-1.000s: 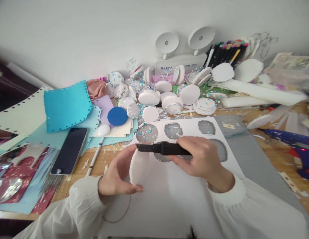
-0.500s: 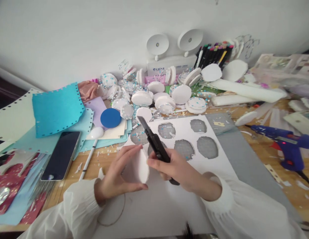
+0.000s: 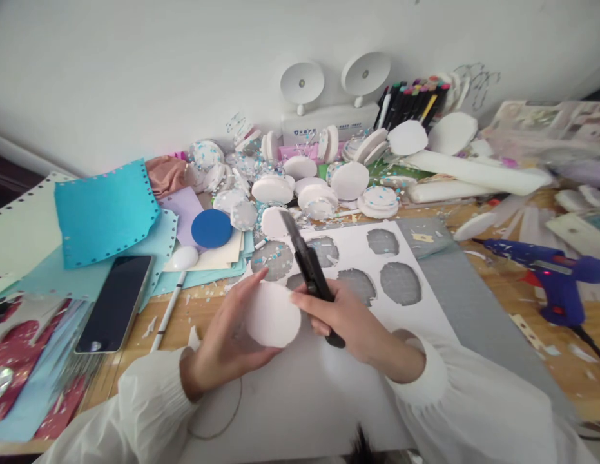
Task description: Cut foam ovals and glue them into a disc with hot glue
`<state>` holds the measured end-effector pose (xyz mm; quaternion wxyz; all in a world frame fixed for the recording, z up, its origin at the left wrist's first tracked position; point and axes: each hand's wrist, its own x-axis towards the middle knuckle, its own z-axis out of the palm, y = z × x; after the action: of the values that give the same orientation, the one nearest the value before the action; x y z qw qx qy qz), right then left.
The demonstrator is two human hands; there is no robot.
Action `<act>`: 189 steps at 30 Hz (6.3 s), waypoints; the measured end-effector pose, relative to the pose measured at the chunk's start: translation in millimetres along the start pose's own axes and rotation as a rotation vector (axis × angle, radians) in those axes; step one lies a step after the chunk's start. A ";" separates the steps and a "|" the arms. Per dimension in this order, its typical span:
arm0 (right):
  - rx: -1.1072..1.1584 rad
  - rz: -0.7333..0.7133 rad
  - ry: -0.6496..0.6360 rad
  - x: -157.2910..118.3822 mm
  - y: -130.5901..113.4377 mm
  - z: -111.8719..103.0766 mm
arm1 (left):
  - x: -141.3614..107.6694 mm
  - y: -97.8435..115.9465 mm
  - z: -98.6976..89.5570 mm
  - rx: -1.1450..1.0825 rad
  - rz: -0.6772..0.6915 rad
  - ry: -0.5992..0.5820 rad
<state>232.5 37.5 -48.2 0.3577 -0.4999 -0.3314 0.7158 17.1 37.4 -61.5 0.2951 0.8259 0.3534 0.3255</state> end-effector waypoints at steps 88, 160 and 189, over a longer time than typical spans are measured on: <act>-1.254 -1.202 0.015 -8.3 4.4 -15.1 | -5.2 -4.0 9.6 -0.593 -0.130 0.026; -1.224 -1.202 0.028 -6.2 5.5 -13.7 | 5.9 0.1 -4.8 -1.560 -0.636 -0.095; -1.099 -0.948 0.062 -11.3 13.3 -2.5 | 3.9 3.3 -8.8 -1.627 -0.653 -0.120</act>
<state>235.3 21.2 -54.5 0.3360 -0.4301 -0.8139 0.1992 13.9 40.8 -52.5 0.8888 0.2325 0.2142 0.3318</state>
